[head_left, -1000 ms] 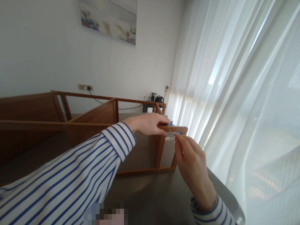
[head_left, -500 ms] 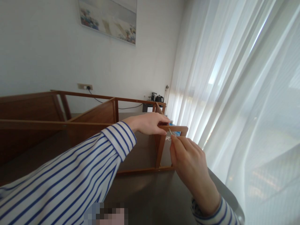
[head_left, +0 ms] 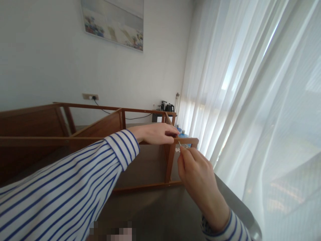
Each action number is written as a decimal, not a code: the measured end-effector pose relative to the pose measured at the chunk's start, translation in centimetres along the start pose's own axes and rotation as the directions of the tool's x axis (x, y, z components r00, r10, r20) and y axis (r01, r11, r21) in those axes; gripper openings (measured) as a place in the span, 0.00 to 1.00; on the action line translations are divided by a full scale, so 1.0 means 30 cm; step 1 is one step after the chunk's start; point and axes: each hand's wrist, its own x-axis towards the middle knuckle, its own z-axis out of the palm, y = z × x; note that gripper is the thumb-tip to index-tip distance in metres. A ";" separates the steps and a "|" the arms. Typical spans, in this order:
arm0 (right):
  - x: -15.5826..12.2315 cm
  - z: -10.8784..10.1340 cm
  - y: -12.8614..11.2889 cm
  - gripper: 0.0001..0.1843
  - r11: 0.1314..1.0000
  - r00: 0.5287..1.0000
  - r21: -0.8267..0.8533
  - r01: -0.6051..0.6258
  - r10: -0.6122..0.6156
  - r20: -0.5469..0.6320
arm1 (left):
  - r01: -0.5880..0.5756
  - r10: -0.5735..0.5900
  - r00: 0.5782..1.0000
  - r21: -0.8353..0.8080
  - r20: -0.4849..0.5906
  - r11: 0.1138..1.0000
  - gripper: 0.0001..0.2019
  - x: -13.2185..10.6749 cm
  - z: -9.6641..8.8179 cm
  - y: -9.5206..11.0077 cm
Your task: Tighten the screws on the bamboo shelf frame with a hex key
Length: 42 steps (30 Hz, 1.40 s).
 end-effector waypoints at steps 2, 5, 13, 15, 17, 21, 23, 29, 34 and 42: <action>0.001 0.000 0.000 0.10 1.000 1.000 -0.005 -0.004 0.004 -0.002 | 0.028 -0.028 1.000 -0.031 0.012 0.999 0.22 0.014 -0.016 -0.011; 0.000 0.002 0.000 0.09 1.000 1.000 0.003 -0.013 0.013 -0.005 | 0.043 -0.040 0.998 -0.052 0.058 0.998 0.21 0.045 -0.037 -0.024; 0.010 0.001 -0.004 0.09 0.999 0.999 0.027 -0.019 0.017 0.051 | 0.022 -0.016 0.988 -0.037 0.155 0.999 0.22 0.105 -0.035 -0.057; 0.008 0.000 -0.001 0.09 1.000 0.998 0.024 -0.016 0.015 0.063 | 0.032 -0.025 0.991 -0.046 0.131 0.998 0.22 0.105 -0.025 -0.077; 0.004 -0.001 0.002 0.09 1.000 0.998 0.020 -0.022 0.021 0.061 | 0.017 -0.009 0.992 -0.066 0.123 0.998 0.21 0.106 -0.020 -0.093; -0.002 0.000 0.001 0.08 0.999 0.997 0.012 -0.045 0.044 0.061 | -0.004 0.024 0.987 -0.128 0.156 0.992 0.20 0.108 -0.028 -0.104; -0.001 0.002 -0.004 0.09 0.999 0.997 0.001 -0.045 0.044 0.066 | -0.006 0.035 0.984 -0.169 0.175 0.986 0.22 0.106 -0.031 -0.104; 0.009 0.007 -0.008 0.10 0.999 0.999 -0.020 -0.036 0.036 0.029 | -0.010 0.063 0.982 -0.282 0.179 0.959 0.30 0.090 -0.011 -0.102; 0.002 0.012 -0.008 0.09 0.999 0.998 -0.028 -0.030 0.032 0.062 | -0.010 0.073 0.985 -0.370 0.158 0.929 0.31 0.085 0.005 -0.097; -0.004 0.021 -0.004 0.08 0.999 0.999 -0.001 -0.048 0.048 0.020 | -0.001 0.042 0.991 -0.302 0.130 0.953 0.24 0.079 -0.003 -0.080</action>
